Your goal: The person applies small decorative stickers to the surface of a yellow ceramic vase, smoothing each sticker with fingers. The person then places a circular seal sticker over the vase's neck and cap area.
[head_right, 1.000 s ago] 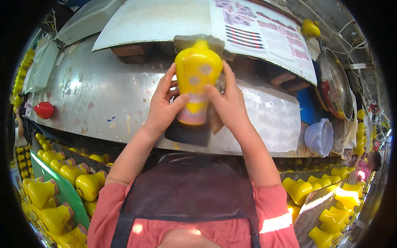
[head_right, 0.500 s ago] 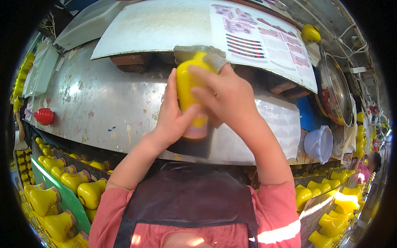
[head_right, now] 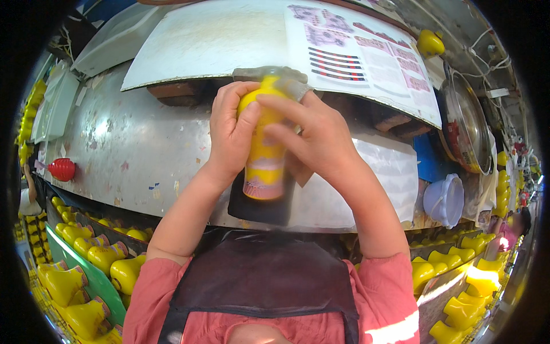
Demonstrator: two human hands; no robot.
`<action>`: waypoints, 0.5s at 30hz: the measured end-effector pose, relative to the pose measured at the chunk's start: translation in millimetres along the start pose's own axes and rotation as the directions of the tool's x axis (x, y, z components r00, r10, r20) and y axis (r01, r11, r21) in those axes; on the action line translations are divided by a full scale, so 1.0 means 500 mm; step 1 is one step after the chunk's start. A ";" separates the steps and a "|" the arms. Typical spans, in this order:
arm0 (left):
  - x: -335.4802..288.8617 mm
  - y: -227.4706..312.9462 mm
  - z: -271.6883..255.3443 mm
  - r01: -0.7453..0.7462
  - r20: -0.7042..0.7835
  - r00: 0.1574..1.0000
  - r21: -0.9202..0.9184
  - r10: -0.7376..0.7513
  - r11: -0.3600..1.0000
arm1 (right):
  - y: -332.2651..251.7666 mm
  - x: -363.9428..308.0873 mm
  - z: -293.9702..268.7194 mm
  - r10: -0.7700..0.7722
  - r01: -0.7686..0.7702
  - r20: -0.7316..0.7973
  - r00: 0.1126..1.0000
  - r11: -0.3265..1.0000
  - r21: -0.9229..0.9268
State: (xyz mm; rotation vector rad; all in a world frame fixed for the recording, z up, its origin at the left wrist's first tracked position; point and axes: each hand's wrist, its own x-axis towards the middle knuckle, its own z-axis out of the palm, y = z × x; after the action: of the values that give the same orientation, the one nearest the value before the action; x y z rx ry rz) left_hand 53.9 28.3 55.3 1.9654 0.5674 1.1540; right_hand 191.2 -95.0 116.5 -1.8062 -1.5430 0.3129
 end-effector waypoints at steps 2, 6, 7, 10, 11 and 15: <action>0.005 -0.003 0.002 -0.011 0.004 1.000 -0.007 0.011 1.000 | 0.004 0.003 0.000 -0.001 0.001 0.007 1.000 1.000 0.023; 0.002 -0.004 0.005 0.014 0.004 1.000 -0.014 -0.014 1.000 | 0.010 -0.004 -0.004 0.000 0.000 -0.005 1.000 1.000 0.030; 0.001 -0.003 0.006 0.010 0.000 1.000 -0.014 -0.010 1.000 | 0.012 -0.007 -0.005 0.009 -0.009 -0.005 1.000 1.000 0.016; 0.002 -0.003 0.008 0.014 0.001 1.000 0.001 -0.014 1.000 | 0.014 -0.011 0.002 0.028 -0.029 -0.030 0.999 0.999 -0.036; 0.002 -0.003 0.007 0.016 0.003 1.000 -0.021 -0.016 1.000 | 0.015 -0.007 0.001 -0.008 0.006 -0.059 0.998 0.999 -0.041; 0.004 -0.006 0.001 0.069 0.025 0.998 -0.116 -0.066 0.991 | 0.016 0.025 -0.015 0.442 -0.389 -0.096 0.892 0.858 0.337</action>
State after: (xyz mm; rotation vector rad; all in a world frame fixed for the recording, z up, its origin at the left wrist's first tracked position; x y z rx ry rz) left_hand 55.3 31.3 53.7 1.8434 0.5392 1.0989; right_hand 204.8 -86.3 120.1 -1.8439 -0.9101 0.5583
